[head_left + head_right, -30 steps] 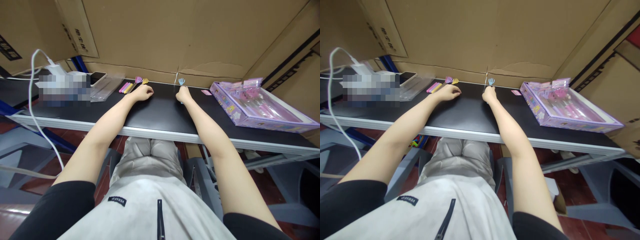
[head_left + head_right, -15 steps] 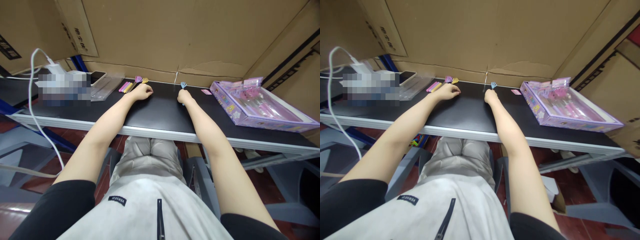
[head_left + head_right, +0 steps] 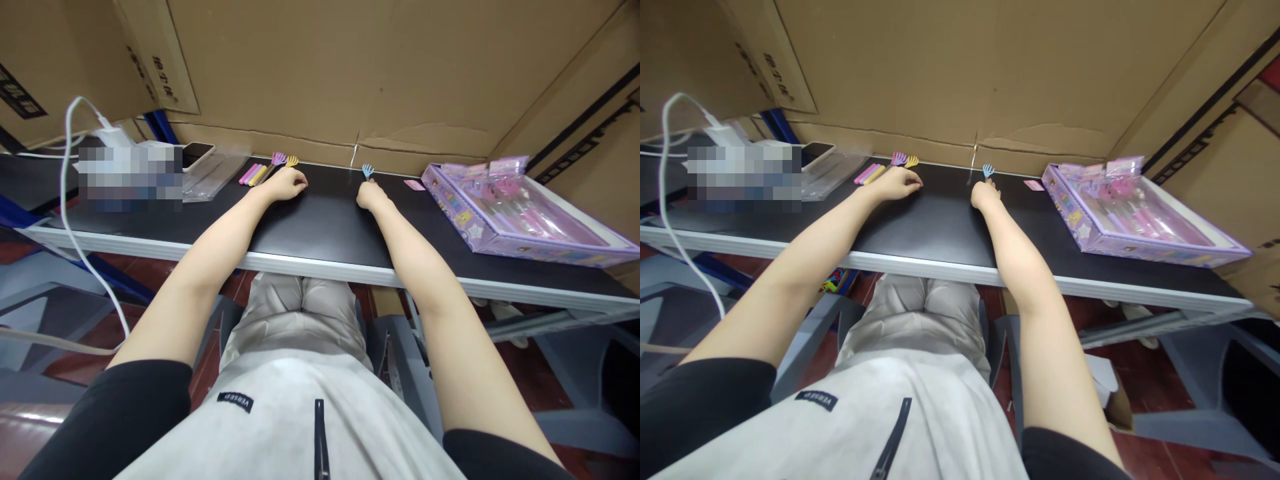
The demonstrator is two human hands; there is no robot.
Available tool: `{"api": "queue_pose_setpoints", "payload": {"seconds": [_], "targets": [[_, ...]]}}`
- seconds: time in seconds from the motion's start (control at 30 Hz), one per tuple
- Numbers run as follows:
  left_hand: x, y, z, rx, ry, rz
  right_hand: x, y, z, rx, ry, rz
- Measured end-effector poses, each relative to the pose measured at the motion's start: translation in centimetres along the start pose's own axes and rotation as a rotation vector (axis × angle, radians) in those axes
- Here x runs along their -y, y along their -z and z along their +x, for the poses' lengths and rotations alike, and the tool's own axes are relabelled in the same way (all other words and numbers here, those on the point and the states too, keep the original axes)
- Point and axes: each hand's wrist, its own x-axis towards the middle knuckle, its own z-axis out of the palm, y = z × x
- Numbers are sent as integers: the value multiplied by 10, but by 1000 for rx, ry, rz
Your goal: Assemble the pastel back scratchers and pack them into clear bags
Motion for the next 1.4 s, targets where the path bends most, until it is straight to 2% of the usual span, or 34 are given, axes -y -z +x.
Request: {"api": "queue_pose_setpoints", "payload": {"seconds": [0.1, 0.27, 0.37, 0.5, 0.63, 0.73, 0.93, 1.2, 1.4], "targets": [[-2, 3, -1, -19, 29, 26, 7, 13, -15, 93, -50, 2], [-5, 21, -9, -94, 144, 127, 19, 28, -32, 138, 2, -43], [1, 38, -17, -188, 339, 193, 24, 32, -38, 138, 25, -65], [24, 54, -25, -271, 592, 196, 26, 34, -41, 146, 43, -68], [50, 53, -26, -193, 742, 204, 26, 33, -40, 156, 52, -72], [58, 50, -24, -95, 839, 200, 25, 32, -39, 159, 58, -84], [53, 50, -27, -22, 885, 154, 24, 32, -38, 169, 63, -83], [54, 49, -26, -51, 878, 173, 25, 32, -39, 143, 70, -55], [56, 48, -22, -110, 876, 186, 25, 33, -41, 176, 62, -80]]}}
